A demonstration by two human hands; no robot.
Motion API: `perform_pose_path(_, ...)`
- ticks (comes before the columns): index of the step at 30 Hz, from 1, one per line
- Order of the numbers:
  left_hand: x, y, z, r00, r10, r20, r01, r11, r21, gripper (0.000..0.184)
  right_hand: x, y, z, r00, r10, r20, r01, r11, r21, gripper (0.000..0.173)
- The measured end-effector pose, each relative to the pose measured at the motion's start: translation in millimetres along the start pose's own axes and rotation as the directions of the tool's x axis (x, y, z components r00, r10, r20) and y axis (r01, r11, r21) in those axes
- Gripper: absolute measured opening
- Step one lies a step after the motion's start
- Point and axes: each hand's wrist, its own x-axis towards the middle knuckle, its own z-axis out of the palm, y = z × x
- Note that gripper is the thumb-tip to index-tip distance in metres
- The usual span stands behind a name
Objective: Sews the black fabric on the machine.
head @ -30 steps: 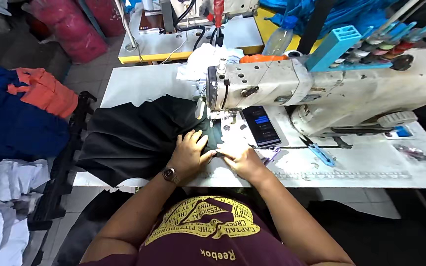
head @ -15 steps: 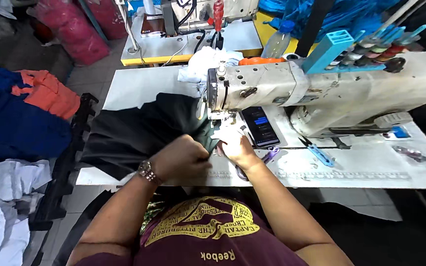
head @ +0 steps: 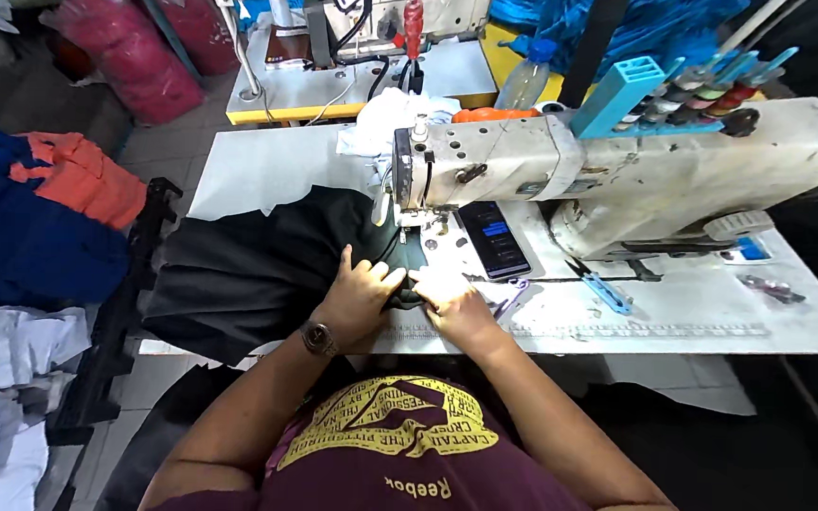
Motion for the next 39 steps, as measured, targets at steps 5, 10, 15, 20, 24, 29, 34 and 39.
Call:
perform_pose_path(5, 3.0, 3.3, 1.0, 0.999, -0.025, 0.043, 0.023, 0.999, 0.043, 0.036, 6.8, -0.8, -2.8, 0.999, -0.024, 0.037, 0.026, 0.999, -0.040, 0.018)
perform_pose_path(10, 13.2, -12.2, 10.0, 1.000, -0.009, 0.008, 0.009, 1.000, -0.014, 0.044, 20.2, 9.7, 6.0, 1.000, -0.030, -0.003, 0.030, 0.998, -0.047, 0.021)
perform_pose_path(15, 25.5, -30.7, 22.3, 0.995, -0.002, -0.097, -0.002, 0.999, -0.036, 0.058, 27.2, 18.6, 15.0, 0.998, -0.034, -0.050, 0.031, 0.998, -0.052, 0.020)
perform_pose_path(20, 32.7, -34.0, 22.9, 0.994, -0.053, -0.094, 0.048, 0.997, -0.062, 0.056, 28.7, 16.2, 12.5, 0.998, 0.034, -0.054, -0.037, 0.998, -0.050, 0.025)
perform_pose_path(24, 42.5, -38.7, 24.6, 0.990, -0.093, -0.106, 0.090, 0.995, -0.035, 0.060, 35.2, 16.9, 12.8, 0.996, 0.086, -0.002, -0.086, 0.991, -0.102, 0.032)
perform_pose_path(29, 44.2, -37.8, 31.0, 0.981, -0.134, -0.140, 0.127, 0.990, -0.056, 0.061, 23.7, 18.5, -3.3, 0.987, 0.152, 0.057, -0.151, 0.988, -0.019, 0.035)
perform_pose_path(34, 43.4, -38.2, 32.2, 0.979, -0.132, -0.153, 0.122, 0.990, -0.076, 0.062, -7.3, 40.5, -68.3, 0.968, 0.244, -0.057, -0.240, 0.968, 0.067, 0.027)
perform_pose_path(39, 44.2, -38.0, 33.8, 0.976, -0.133, -0.175, 0.123, 0.990, -0.069, 0.061, -35.4, 90.2, -154.7, 0.885, 0.298, -0.357, -0.269, 0.954, 0.130, 0.032)
